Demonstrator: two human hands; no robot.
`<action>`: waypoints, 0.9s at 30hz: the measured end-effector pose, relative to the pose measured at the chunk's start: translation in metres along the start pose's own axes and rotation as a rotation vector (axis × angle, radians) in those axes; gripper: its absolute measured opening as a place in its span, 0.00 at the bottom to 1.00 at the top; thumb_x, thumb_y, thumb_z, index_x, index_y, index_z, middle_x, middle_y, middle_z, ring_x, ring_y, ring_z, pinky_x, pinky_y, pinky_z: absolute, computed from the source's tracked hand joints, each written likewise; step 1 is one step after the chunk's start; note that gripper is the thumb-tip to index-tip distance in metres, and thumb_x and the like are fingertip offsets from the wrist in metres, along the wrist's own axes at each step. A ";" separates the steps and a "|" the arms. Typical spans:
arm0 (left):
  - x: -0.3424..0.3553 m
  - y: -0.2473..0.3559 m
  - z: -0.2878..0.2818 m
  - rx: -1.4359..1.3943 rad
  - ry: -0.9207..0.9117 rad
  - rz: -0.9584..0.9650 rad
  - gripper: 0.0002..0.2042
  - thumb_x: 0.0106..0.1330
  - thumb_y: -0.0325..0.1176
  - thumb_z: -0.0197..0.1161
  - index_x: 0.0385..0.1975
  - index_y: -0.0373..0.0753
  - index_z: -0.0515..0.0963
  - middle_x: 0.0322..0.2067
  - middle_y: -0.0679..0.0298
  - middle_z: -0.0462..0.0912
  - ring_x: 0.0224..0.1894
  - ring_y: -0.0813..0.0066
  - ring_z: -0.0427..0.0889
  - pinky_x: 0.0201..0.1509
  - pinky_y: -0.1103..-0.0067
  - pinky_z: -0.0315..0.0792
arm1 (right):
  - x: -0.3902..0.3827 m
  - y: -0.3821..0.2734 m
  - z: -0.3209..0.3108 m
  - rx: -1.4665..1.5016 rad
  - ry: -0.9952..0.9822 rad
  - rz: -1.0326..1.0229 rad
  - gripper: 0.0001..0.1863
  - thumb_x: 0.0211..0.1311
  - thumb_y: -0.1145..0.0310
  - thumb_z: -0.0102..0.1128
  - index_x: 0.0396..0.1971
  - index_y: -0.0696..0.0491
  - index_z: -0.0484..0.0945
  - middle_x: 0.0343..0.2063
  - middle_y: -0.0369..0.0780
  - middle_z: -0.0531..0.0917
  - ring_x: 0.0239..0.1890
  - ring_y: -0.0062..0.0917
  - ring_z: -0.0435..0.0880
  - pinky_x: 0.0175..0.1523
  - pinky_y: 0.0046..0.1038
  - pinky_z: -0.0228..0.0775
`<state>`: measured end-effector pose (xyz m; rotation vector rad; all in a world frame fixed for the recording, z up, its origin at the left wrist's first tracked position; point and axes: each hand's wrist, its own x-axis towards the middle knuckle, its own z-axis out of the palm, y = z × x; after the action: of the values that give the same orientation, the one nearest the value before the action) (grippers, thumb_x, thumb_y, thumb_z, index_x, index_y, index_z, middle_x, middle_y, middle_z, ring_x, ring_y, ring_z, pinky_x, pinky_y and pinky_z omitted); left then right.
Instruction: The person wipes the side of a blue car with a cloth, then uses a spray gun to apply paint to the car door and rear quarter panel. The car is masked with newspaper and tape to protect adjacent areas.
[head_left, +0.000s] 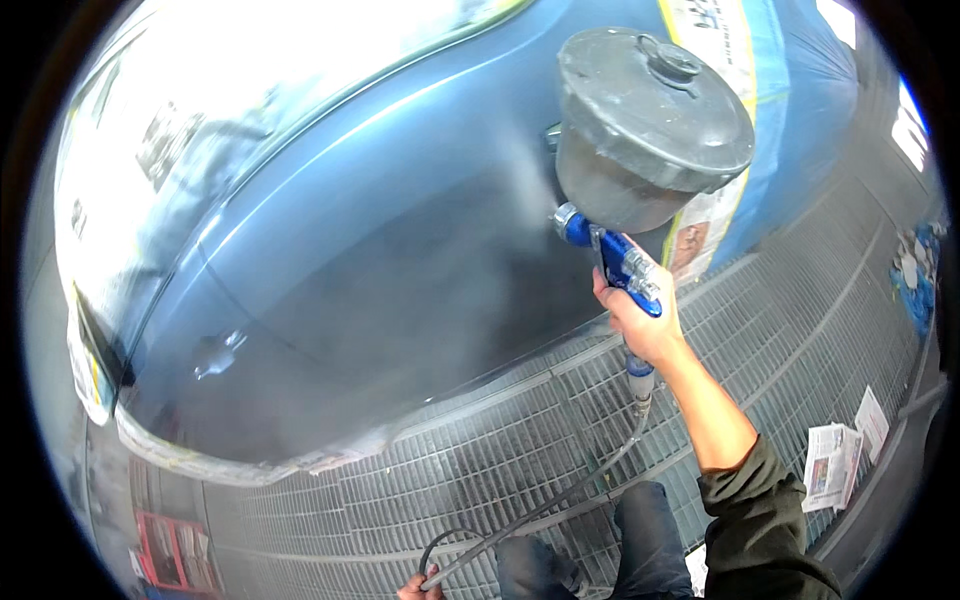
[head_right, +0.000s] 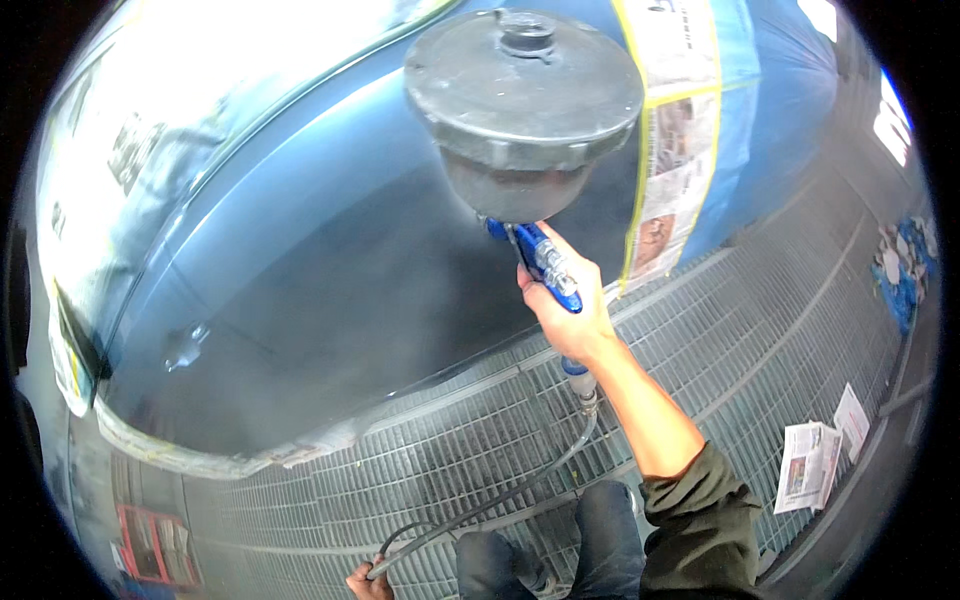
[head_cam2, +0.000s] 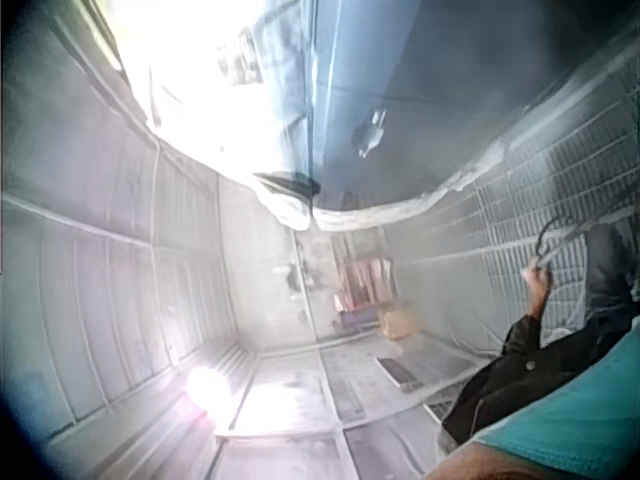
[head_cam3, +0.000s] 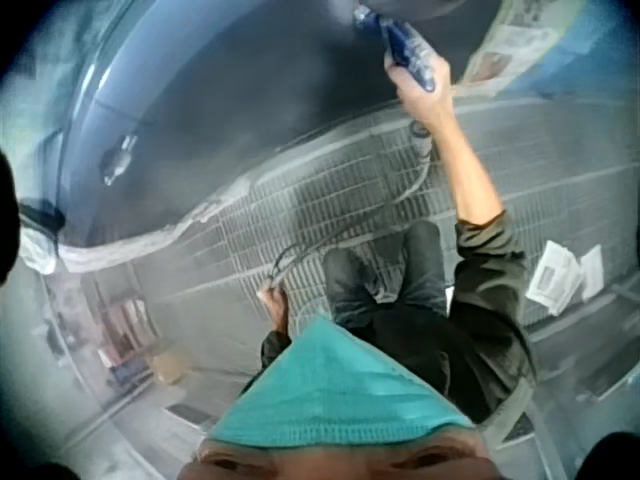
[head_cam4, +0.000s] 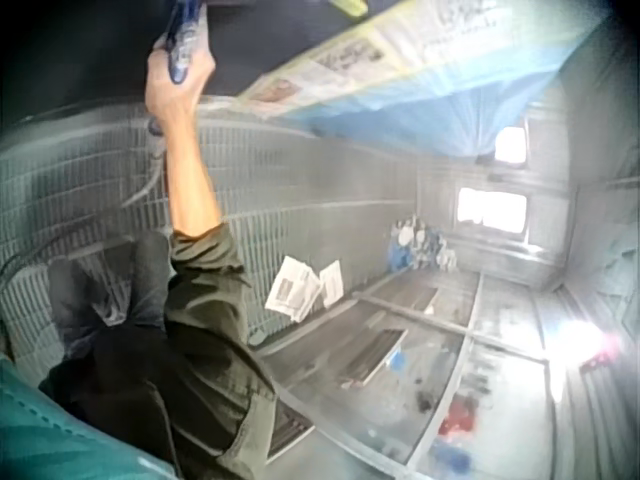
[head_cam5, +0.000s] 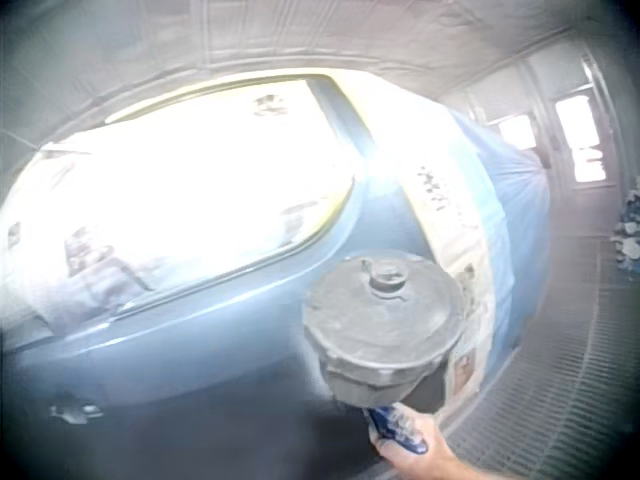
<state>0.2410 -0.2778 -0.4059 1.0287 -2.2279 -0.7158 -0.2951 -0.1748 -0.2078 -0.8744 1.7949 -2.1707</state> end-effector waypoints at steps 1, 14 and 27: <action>-0.001 -0.002 -0.008 0.075 0.080 0.005 0.17 0.65 0.35 0.56 0.18 0.34 0.60 0.16 0.65 0.55 0.20 0.74 0.53 0.24 0.70 0.49 | -0.004 -0.003 0.024 -0.001 -0.028 0.017 0.35 0.48 0.78 0.50 0.63 0.58 0.65 0.26 0.33 0.78 0.29 0.14 0.74 0.38 0.18 0.68; -0.044 -0.040 -0.091 -0.081 0.430 -0.429 0.07 0.61 0.20 0.51 0.20 0.30 0.69 0.15 0.71 0.56 0.21 0.81 0.54 0.22 0.76 0.51 | -0.057 0.006 0.248 0.128 -0.500 -0.147 0.34 0.52 0.76 0.52 0.64 0.58 0.63 0.25 0.37 0.78 0.26 0.14 0.73 0.36 0.21 0.69; 0.008 -0.050 -0.007 -0.038 -0.055 -0.440 0.12 0.59 0.24 0.54 0.40 0.29 0.80 0.16 0.66 0.70 0.22 0.79 0.65 0.25 0.76 0.64 | -0.040 0.030 0.097 -0.006 -0.284 0.117 0.29 0.54 0.73 0.57 0.60 0.55 0.69 0.23 0.33 0.78 0.25 0.11 0.71 0.32 0.18 0.67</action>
<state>0.2658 -0.3131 -0.4324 1.5181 -2.0400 -0.9767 -0.2161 -0.2433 -0.2395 -0.9955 1.6688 -1.8641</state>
